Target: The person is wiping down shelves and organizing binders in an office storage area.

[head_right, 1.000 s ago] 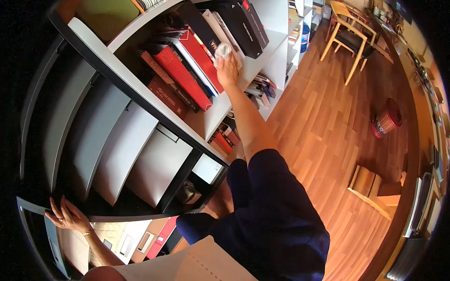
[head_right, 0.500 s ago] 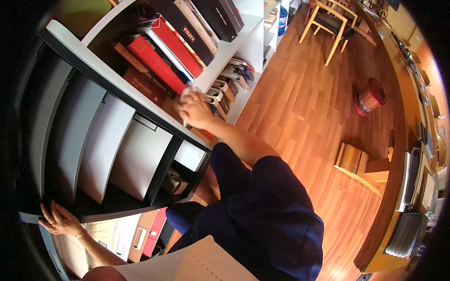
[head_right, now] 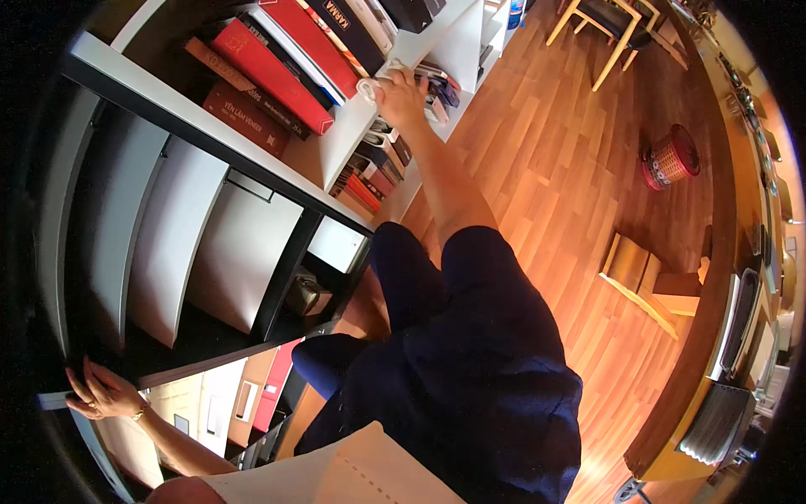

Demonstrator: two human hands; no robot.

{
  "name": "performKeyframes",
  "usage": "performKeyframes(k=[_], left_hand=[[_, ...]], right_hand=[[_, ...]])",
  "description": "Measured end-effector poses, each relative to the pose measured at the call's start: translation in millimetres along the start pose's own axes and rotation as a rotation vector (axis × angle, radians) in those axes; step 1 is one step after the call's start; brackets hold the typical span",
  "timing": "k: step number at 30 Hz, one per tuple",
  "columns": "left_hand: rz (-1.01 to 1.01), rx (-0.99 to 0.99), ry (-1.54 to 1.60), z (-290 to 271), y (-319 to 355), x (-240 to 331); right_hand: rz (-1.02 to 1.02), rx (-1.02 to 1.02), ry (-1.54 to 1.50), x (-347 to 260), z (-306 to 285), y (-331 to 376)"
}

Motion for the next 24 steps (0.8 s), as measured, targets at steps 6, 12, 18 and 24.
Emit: performKeyframes(k=[6,12,18,24], left_hand=[[-0.012,-0.016,0.015,-4.2,-6.0,7.5],[-0.015,0.053,-0.022,-11.8,-6.3,7.4],[-0.031,-0.03,-0.002,-2.1,6.2,-9.6],[-0.025,0.078,0.025,-15.6,-9.8,15.0]], right_hand=[[-0.269,-0.194,-0.164,-106.0,-12.9,71.8],[-0.566,-0.264,-0.542,-139.0,-24.9,92.9],[-0.323,-0.016,-0.131,-34.3,8.4,27.5],[-0.238,-0.052,-0.041,-65.2,5.9,43.8]])
Point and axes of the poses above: each hand's wrist, its own y-axis away from the middle knuckle, its own z-axis out of the palm, x = y × z, the point moved 8 cm from there along -y, towards the middle knuckle, and after that the axes turned 5 degrees about -x, right-handed, at the moved point
